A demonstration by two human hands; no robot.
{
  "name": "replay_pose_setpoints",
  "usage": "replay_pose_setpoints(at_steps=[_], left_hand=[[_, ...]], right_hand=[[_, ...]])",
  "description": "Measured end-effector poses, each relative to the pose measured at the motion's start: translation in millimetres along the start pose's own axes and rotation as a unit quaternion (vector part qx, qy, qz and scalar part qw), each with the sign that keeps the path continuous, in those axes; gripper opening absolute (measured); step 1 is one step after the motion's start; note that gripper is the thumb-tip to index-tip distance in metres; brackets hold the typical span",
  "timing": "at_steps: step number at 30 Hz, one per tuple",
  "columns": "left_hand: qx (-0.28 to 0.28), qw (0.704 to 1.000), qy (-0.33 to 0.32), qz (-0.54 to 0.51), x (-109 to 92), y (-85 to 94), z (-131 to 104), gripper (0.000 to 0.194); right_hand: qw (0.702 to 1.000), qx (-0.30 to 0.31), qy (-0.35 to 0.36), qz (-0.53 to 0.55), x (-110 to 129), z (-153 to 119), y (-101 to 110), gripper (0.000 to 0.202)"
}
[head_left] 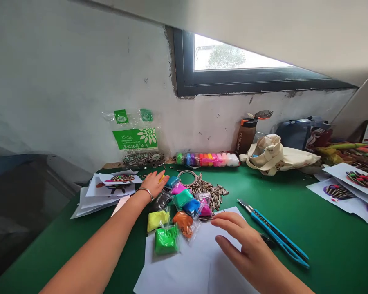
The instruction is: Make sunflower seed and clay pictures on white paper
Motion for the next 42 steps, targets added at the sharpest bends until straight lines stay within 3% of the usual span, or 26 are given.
replay_pose_setpoints(at_steps=[4,8,12,16,21,25,28,32,35,38,40,42], left_hand=[[0.035,0.999,-0.021,-0.008,-11.3,-16.0,-14.0,0.054],[0.038,0.998,-0.036,-0.019,-23.5,-9.9,-38.8,0.055],[0.032,0.998,-0.048,-0.027,-35.2,2.3,-84.1,0.072],[0.075,0.99,-0.122,-0.015,-55.0,-9.4,-126.8,0.094],[0.056,0.992,-0.114,0.0,-57.5,-15.2,-120.9,0.076],[-0.027,0.991,-0.128,0.023,-62.4,6.2,-121.7,0.066],[-0.074,0.976,-0.203,0.015,-79.3,15.8,-155.3,0.059],[-0.048,0.963,-0.267,0.007,-99.1,-0.9,-207.5,0.041],[-0.033,0.963,-0.266,0.021,-103.8,-13.5,-224.9,0.04],[-0.037,0.967,-0.249,0.022,-102.1,-16.6,-224.1,0.038],[-0.041,0.969,-0.243,0.019,-100.5,-17.9,-219.8,0.036],[-0.048,0.97,-0.237,0.013,-98.5,-20.0,-215.5,0.035]], right_hand=[[0.998,-0.027,-0.053,-0.017,-16.2,-2.9,-5.7,0.031],[0.999,0.012,-0.02,-0.03,-3.4,1.8,-23.0,0.036],[0.997,0.067,-0.002,-0.045,12.2,3.9,-35.6,0.037],[0.992,0.096,-0.011,-0.081,8.9,8.5,-44.2,0.032],[0.987,0.116,0.037,-0.105,11.1,26.5,-58.4,0.024],[0.987,0.098,0.044,-0.116,25.6,24.7,-49.8,0.022],[0.983,0.112,0.095,-0.113,45.7,1.7,-48.6,0.017],[0.944,0.185,0.246,-0.117,68.7,-36.9,-68.2,0.026],[0.938,0.215,0.236,-0.133,65.6,-45.3,-76.3,0.016],[0.943,0.219,0.196,-0.159,65.1,-42.8,-80.6,0.023],[0.944,0.19,0.179,-0.201,68.0,-39.4,-84.4,0.032],[0.937,0.16,0.187,-0.246,73.1,-38.2,-91.0,0.027]])
Point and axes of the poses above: each hand's wrist, its own z-axis towards the middle knuckle, its own y-axis out of the back of the hand, x = y × z, the point moved 7 cm from there along z, towards the middle knuckle, and after that the axes turned 1 degree about x, right-handed, at the moved point
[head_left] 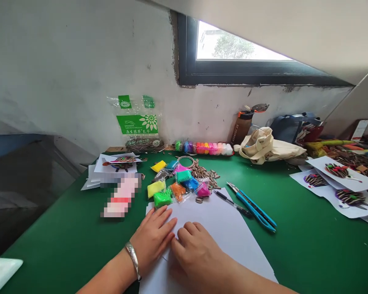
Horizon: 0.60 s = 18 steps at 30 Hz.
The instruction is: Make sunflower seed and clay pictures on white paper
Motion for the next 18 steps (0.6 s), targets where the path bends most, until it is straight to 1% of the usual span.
replay_pose_setpoints(at_steps=[2,4,6,10,12,15,18], left_hand=[[-0.009,1.0,0.009,-0.003,3.5,-3.0,1.3,0.036],[-0.015,1.0,0.016,-0.008,6.4,-6.0,1.4,0.036],[-0.016,1.0,0.02,-0.014,8.8,-8.3,1.2,0.036],[-0.026,0.999,0.029,-0.02,14.1,-10.3,1.9,0.037],[-0.032,0.999,0.031,-0.02,16.2,-11.2,2.7,0.037],[-0.035,0.999,0.034,-0.021,18.3,-12.6,3.7,0.038],[-0.042,0.998,0.034,-0.022,18.9,-11.9,4.5,0.039]], right_hand=[[0.999,-0.018,0.016,-0.038,7.6,3.2,-3.5,0.016],[0.997,-0.028,0.041,-0.055,14.5,4.2,-6.1,0.01],[0.996,-0.03,0.055,-0.057,19.3,4.3,-6.9,0.011],[0.999,-0.03,0.015,-0.037,18.4,6.6,-3.3,0.019],[0.999,-0.031,0.007,-0.033,18.0,7.8,-1.0,0.018],[0.998,-0.037,0.022,-0.048,19.2,8.1,1.6,0.011],[0.995,-0.055,0.046,-0.075,22.2,6.6,1.0,0.011]])
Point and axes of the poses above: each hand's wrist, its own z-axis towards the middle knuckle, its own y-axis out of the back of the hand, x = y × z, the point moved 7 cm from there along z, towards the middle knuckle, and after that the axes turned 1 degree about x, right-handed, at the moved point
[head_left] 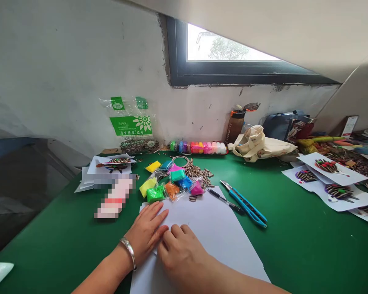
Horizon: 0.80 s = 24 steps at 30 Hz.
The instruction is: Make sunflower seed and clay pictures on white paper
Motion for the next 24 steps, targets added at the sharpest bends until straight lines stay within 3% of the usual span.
replay_pose_setpoints(at_steps=[8,14,19,22,24], left_hand=[[-0.045,0.999,0.008,-0.007,-1.5,15.0,-0.6,0.036],[-0.061,0.998,-0.034,-0.01,-31.6,30.3,22.5,0.027],[-0.024,0.999,-0.033,0.008,-40.6,16.6,54.0,0.026],[-0.025,0.999,-0.008,0.024,-30.5,9.1,60.0,0.025],[-0.035,0.999,0.0,0.027,-23.5,8.7,56.8,0.024]], right_hand=[[0.998,-0.04,0.046,-0.013,12.5,-0.4,-8.8,0.007],[0.995,0.056,0.076,0.03,-5.0,-10.1,-7.9,0.017],[0.987,0.12,0.062,0.087,-31.7,-29.7,2.4,0.011],[0.971,0.13,-0.01,0.199,-57.7,-31.0,16.5,0.007],[0.965,0.052,-0.142,0.215,-92.9,-29.5,27.7,0.011]])
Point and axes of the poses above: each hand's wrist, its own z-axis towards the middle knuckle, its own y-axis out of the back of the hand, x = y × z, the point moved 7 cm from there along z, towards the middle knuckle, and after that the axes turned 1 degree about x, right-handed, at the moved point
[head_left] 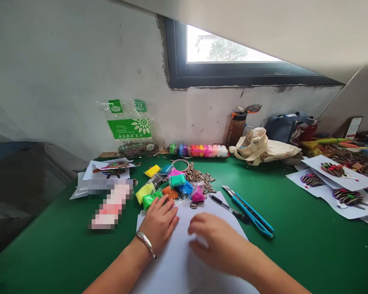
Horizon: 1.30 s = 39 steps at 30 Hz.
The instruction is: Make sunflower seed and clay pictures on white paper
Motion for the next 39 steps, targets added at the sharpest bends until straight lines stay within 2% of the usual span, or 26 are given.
replay_pose_setpoints(at_steps=[1,3,5,8,13,17,19,22,26,29,33,36,37,39], left_hand=[[-0.006,1.0,0.004,0.0,3.0,1.3,-2.7,0.024],[-0.02,1.0,0.006,-0.003,6.3,5.8,-8.5,0.024],[-0.028,1.0,0.003,-0.013,5.2,10.2,-12.6,0.024],[-0.011,0.999,-0.012,-0.041,-5.1,9.2,-15.6,0.023],[0.003,0.994,-0.042,-0.096,-30.8,-0.6,-20.6,0.021],[0.036,0.989,-0.079,-0.116,-48.8,-6.6,-23.3,0.031],[0.056,0.987,-0.094,-0.122,-55.0,-6.9,-23.0,0.035],[0.056,0.983,-0.102,-0.139,-60.2,-2.9,-20.6,0.037],[0.035,0.98,-0.119,-0.158,-66.1,-1.3,-16.4,0.031],[0.013,0.977,-0.142,-0.156,-72.2,-4.7,-10.4,0.024],[-0.001,0.973,-0.184,-0.14,-82.3,-0.2,-2.6,0.019],[-0.02,0.975,-0.188,-0.119,-82.0,13.5,-10.0,0.025],[-0.027,0.978,-0.172,-0.114,-78.0,16.8,-15.4,0.027],[-0.007,0.985,-0.15,-0.09,-70.3,14.0,-29.1,0.037]], right_hand=[[0.997,-0.061,-0.054,-0.011,-14.5,2.7,11.2,0.016],[0.979,-0.136,-0.137,-0.061,-40.1,6.9,22.4,0.026],[0.964,-0.161,-0.18,-0.109,-58.6,12.8,21.2,0.034],[0.96,-0.142,-0.186,-0.156,-71.2,25.2,8.0,0.038],[0.96,-0.134,-0.147,-0.199,-66.4,39.6,-2.8,0.029],[0.958,-0.144,-0.137,-0.205,-56.8,48.7,-4.3,0.018],[0.957,-0.157,-0.134,-0.204,-49.8,54.7,-6.3,0.018],[0.961,-0.177,-0.109,-0.181,-36.9,61.2,-9.4,0.022],[0.971,-0.195,-0.092,-0.102,-29.6,47.1,-4.0,0.035],[0.972,-0.21,-0.1,-0.015,-33.8,20.7,3.4,0.025],[0.972,-0.183,-0.111,0.099,-46.9,-4.6,1.3,0.021],[0.959,-0.197,-0.155,0.132,-62.4,-12.6,7.2,0.023],[0.957,-0.201,-0.165,0.132,-65.8,-13.5,10.4,0.023],[0.961,-0.185,-0.171,0.115,-67.1,-12.5,13.7,0.024]])
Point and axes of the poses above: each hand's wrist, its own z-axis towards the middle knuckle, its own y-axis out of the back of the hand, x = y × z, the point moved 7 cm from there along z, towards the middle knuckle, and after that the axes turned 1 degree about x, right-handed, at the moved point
